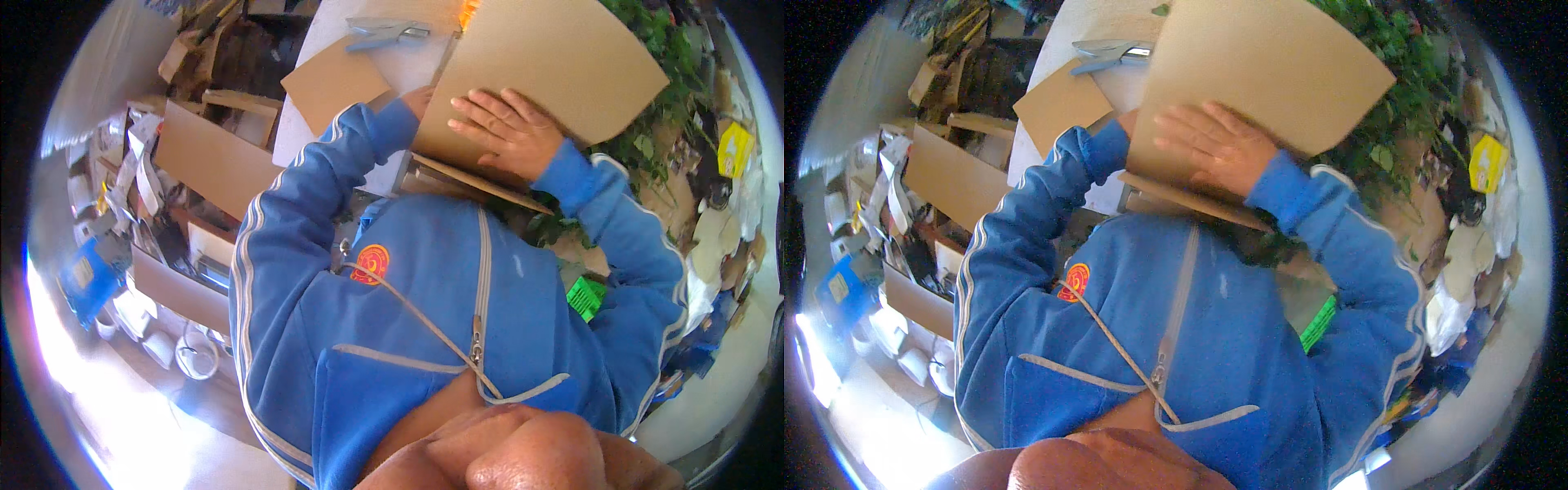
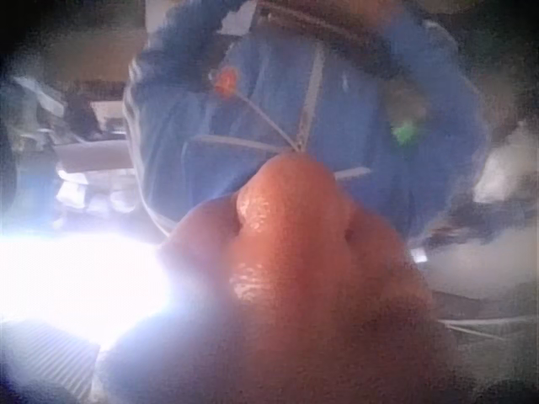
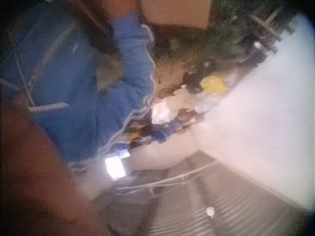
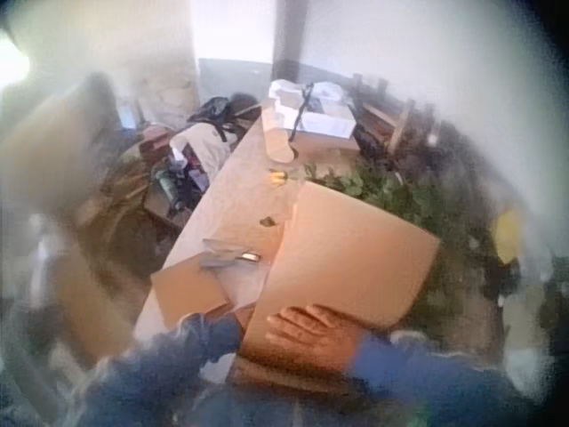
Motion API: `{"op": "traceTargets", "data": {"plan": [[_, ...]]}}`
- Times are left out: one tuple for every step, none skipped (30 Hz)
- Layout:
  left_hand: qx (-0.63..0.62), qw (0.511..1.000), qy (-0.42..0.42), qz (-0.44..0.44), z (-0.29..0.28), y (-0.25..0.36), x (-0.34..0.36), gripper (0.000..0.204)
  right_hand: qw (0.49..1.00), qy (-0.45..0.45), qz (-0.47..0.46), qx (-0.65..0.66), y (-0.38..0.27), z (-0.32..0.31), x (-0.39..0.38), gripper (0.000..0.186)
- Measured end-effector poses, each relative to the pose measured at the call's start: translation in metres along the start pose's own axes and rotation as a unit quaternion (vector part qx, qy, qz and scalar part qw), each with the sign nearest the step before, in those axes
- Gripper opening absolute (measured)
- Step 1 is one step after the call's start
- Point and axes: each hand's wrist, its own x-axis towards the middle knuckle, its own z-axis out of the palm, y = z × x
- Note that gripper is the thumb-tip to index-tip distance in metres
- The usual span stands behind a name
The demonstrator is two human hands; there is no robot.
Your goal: The person arranges yellow roses and green leaves into a cardboard box, adjusting the placement of stems and foliage. The person then closes the box flaps and secures them with a stapler.
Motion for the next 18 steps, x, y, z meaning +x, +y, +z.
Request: {"op": "traceTargets", "data": {"plan": [[0.004,1.000,0.010,0.005,0.002,-0.001,-0.002,0.049,1.000,-0.010,0.015,0.015,-0.003,0.020,0.004,0.068],[0.027,0.999,0.033,0.018,0.002,0.000,-0.004,0.049,0.998,-0.009,0.029,0.049,-0.005,0.036,0.007,0.070],[0.043,0.998,0.032,0.017,0.000,0.002,-0.006,0.047,0.994,-0.002,0.052,0.099,-0.008,0.049,0.009,0.072],[0.074,0.996,0.040,0.026,-0.002,0.006,-0.008,0.046,0.995,-0.014,0.070,0.072,-0.009,0.060,0.010,0.074],[0.107,0.993,0.037,0.028,-0.007,0.011,-0.009,0.045,0.996,-0.007,0.068,0.062,-0.008,0.066,0.010,0.074],[0.121,0.990,0.074,0.010,-0.012,0.017,-0.011,0.045,0.996,0.000,0.072,0.060,-0.008,0.071,0.010,0.074],[0.134,0.986,0.099,-0.013,-0.020,0.023,-0.013,0.045,0.995,0.048,0.069,0.055,-0.007,0.074,0.010,0.074],[0.146,0.981,0.121,-0.034,-0.027,0.031,-0.015,0.045,0.994,0.042,0.080,0.065,-0.007,0.076,0.010,0.073],[0.156,0.973,0.157,-0.066,-0.034,0.040,-0.018,0.043,0.994,-0.002,0.079,0.069,-0.006,0.077,0.010,0.074],[0.165,0.964,0.188,-0.095,-0.042,0.049,-0.021,0.040,0.993,-0.012,0.082,0.080,-0.006,0.079,0.009,0.074],[0.172,0.954,0.209,-0.128,-0.048,0.058,-0.024,0.038,0.992,-0.021,0.088,0.092,-0.005,0.080,0.009,0.074],[0.090,0.956,0.198,-0.199,-0.052,0.068,-0.026,0.038,0.991,-0.025,0.082,0.105,-0.005,0.083,0.009,0.075],[0.007,0.946,0.176,-0.272,-0.055,0.077,-0.028,0.038,0.990,-0.028,0.078,0.119,-0.004,0.086,0.009,0.077],[-0.073,0.922,0.148,-0.349,-0.057,0.085,-0.029,0.038,0.987,-0.039,0.079,0.131,-0.003,0.089,0.009,0.079],[-0.106,0.916,0.125,-0.365,-0.056,0.091,-0.028,0.037,0.987,-0.028,0.069,0.144,-0.002,0.092,0.009,0.079],[-0.136,0.906,0.098,-0.388,-0.054,0.095,-0.027,0.037,0.985,-0.025,0.066,0.155,0.000,0.096,0.008,0.080],[-0.163,0.902,0.084,-0.392,-0.051,0.097,-0.025,0.036,0.984,-0.026,0.059,0.164,0.001,0.099,0.008,0.081],[-0.176,0.901,0.088,-0.387,-0.048,0.098,-0.024,0.035,0.983,-0.025,0.060,0.171,0.003,0.102,0.008,0.081]]}}
